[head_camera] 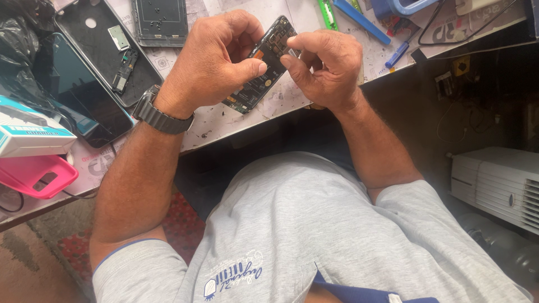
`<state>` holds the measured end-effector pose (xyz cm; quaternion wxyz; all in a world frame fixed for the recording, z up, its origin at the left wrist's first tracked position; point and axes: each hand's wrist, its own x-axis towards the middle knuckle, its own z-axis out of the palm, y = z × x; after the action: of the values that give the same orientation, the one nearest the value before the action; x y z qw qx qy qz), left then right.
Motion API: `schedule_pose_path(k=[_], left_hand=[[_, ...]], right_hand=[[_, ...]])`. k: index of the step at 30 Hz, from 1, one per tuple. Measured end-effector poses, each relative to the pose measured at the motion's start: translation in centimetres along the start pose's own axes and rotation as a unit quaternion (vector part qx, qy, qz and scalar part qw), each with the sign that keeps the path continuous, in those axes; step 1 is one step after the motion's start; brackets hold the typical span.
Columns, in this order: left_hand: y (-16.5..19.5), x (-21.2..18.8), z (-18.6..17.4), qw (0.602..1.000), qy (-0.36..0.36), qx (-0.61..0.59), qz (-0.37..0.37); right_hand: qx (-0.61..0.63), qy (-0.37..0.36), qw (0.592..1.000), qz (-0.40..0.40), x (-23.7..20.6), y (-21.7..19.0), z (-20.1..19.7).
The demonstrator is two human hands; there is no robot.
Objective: The person works on a disassembled smartphone, using a small brush to clean a connector and a screwdriver to adjust components on the motherboard. The person handles the phone and tools with both hands, focusing on the internal electronics.
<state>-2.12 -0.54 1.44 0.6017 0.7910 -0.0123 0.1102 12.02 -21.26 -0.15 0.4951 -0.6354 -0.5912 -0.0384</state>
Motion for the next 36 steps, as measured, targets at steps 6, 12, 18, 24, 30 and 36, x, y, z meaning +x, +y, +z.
schedule_pose_path(k=[6,12,18,24,30,36], left_hand=[[-0.13,0.03,0.12,1.0,-0.004,-0.01,-0.015],[-0.03,0.06,0.09,1.0,-0.002,-0.005,-0.005],[0.35,0.04,0.06,0.999,-0.004,-0.013,-0.041],[0.27,0.04,0.06,1.0,-0.005,-0.002,-0.014],[0.19,0.0,0.06,1.0,-0.007,-0.004,-0.026],[0.22,0.02,0.07,1.0,-0.003,0.004,-0.01]], right_hand=[[-0.003,0.0,1.0,-0.001,-0.02,0.06,-0.04],[-0.001,-0.004,1.0,0.008,0.01,-0.03,-0.07],[-0.008,-0.003,1.0,0.009,0.07,-0.11,-0.15],[-0.018,-0.003,1.0,0.0,0.1,-0.11,-0.15],[-0.018,-0.006,1.0,0.0,0.07,-0.04,-0.17],[-0.011,-0.001,1.0,-0.001,0.02,0.09,-0.08]])
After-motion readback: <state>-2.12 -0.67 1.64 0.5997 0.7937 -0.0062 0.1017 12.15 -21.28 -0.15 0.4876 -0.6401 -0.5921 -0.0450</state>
